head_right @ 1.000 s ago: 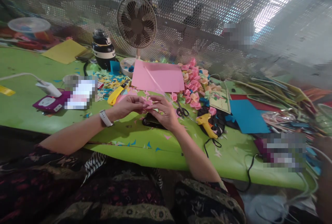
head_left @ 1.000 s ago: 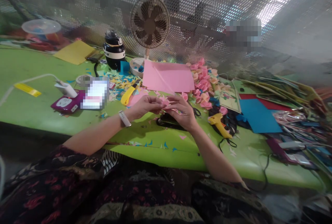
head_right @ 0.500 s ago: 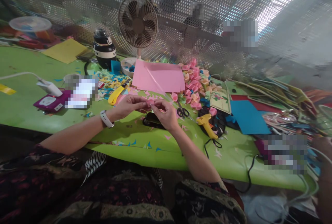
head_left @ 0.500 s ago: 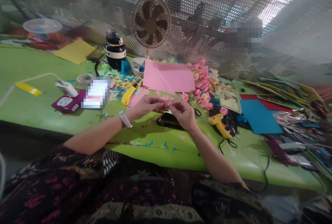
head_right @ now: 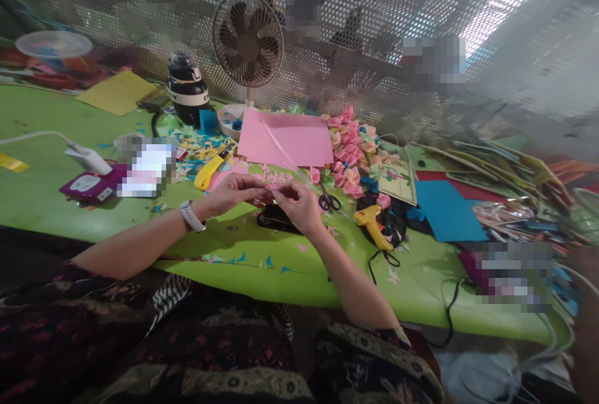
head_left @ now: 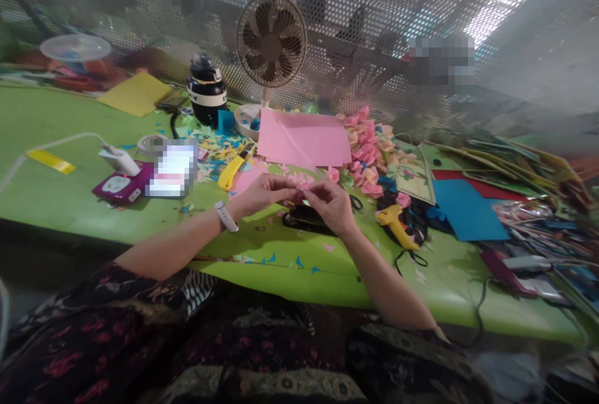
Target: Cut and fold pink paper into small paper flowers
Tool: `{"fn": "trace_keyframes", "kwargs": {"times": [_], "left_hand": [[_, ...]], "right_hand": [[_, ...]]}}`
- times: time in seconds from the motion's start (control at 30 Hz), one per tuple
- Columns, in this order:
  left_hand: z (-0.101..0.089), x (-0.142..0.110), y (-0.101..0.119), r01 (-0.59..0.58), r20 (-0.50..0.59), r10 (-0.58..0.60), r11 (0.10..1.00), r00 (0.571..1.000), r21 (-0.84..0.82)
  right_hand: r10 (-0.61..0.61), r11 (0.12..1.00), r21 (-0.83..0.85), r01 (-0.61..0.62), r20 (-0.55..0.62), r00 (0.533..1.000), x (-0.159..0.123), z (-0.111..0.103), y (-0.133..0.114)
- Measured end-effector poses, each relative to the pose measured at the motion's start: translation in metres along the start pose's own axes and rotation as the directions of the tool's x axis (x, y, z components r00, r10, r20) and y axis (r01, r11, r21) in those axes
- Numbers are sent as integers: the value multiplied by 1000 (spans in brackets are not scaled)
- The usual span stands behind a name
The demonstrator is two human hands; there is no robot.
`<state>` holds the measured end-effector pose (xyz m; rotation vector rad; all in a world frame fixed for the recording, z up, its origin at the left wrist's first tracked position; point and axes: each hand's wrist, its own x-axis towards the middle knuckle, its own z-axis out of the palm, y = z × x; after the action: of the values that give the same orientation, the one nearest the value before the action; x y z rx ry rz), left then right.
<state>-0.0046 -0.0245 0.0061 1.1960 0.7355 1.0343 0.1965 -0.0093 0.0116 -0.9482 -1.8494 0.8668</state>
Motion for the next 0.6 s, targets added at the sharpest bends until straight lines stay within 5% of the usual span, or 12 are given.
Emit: {"fn": "trace_keyframes", "kwargs": {"times": [0.6], "left_hand": [[0, 0, 0, 4, 1, -4, 1000, 1000, 16]], "right_hand": [[3, 1000, 15, -3, 9, 1000, -1, 1, -4]]}}
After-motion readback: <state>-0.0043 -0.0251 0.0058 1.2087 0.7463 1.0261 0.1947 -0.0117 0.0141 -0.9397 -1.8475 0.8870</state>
